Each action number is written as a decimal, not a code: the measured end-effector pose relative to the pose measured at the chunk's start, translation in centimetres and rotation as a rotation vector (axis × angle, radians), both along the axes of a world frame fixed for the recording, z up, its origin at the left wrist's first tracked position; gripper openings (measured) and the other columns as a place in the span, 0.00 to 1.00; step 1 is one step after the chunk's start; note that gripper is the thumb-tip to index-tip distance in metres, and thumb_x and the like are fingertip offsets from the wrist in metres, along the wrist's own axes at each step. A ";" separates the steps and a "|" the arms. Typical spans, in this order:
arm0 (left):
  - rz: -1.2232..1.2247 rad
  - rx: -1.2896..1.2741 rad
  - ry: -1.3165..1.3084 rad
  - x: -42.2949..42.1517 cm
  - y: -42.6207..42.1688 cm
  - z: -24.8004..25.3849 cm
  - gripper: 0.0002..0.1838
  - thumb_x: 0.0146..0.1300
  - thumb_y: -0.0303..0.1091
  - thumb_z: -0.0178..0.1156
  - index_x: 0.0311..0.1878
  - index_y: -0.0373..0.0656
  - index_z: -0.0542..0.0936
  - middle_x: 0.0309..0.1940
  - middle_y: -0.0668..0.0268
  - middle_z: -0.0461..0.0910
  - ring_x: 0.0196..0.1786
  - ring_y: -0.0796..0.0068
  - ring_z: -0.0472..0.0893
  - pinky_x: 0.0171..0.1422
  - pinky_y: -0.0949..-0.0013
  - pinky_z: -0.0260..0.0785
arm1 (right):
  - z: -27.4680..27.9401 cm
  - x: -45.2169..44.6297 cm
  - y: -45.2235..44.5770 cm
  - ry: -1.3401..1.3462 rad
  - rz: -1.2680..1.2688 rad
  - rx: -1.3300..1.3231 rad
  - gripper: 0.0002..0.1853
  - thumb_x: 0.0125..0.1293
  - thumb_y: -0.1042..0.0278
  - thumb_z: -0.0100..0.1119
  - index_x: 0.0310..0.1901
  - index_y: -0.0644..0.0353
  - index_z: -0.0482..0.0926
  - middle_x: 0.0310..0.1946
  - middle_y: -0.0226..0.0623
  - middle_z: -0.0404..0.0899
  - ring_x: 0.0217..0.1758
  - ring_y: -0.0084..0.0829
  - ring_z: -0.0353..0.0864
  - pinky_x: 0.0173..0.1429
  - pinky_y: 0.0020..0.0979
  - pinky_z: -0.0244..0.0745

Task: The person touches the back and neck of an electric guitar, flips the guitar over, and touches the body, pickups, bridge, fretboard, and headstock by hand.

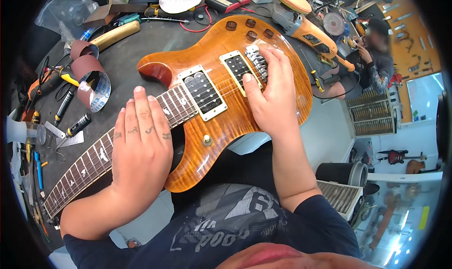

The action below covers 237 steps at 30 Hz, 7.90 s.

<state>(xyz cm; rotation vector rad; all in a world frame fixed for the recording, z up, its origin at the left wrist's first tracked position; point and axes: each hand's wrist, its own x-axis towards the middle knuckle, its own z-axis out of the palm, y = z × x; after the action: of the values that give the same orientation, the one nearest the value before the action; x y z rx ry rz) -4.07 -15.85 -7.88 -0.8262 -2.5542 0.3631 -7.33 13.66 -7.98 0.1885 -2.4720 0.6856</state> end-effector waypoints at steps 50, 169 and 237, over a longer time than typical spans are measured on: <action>-0.052 0.126 -0.077 -0.9 0.0 1.2 0.19 0.80 0.21 0.57 0.68 0.19 0.79 0.67 0.31 0.86 0.63 0.41 0.89 0.70 0.45 0.84 | 2.6 -5.9 6.3 -0.285 0.352 -0.047 0.14 0.74 0.82 0.58 0.57 0.63 0.86 0.57 0.40 0.87 0.57 0.37 0.86 0.63 0.34 0.82; -0.037 0.056 -0.014 -0.4 0.2 0.4 0.22 0.78 0.23 0.58 0.70 0.18 0.78 0.71 0.30 0.83 0.67 0.40 0.88 0.76 0.44 0.81 | 0.0 -6.5 8.5 -0.242 0.399 -0.878 0.21 0.84 0.74 0.49 0.73 0.66 0.73 0.59 0.40 0.83 0.53 0.25 0.84 0.61 0.31 0.80; -0.019 0.120 -0.030 -0.5 -0.3 -0.1 0.23 0.76 0.24 0.62 0.69 0.21 0.80 0.68 0.34 0.86 0.65 0.42 0.89 0.74 0.47 0.82 | 0.7 -6.3 7.2 -0.252 0.378 -0.264 0.15 0.76 0.87 0.60 0.55 0.66 0.92 0.62 0.38 0.86 0.59 0.24 0.86 0.65 0.28 0.80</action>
<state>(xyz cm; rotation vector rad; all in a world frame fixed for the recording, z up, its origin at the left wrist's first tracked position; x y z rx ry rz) -4.56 -16.20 -8.00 -0.8168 -2.5651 0.1900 -13.62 20.89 -7.27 0.5023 -2.5727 1.2541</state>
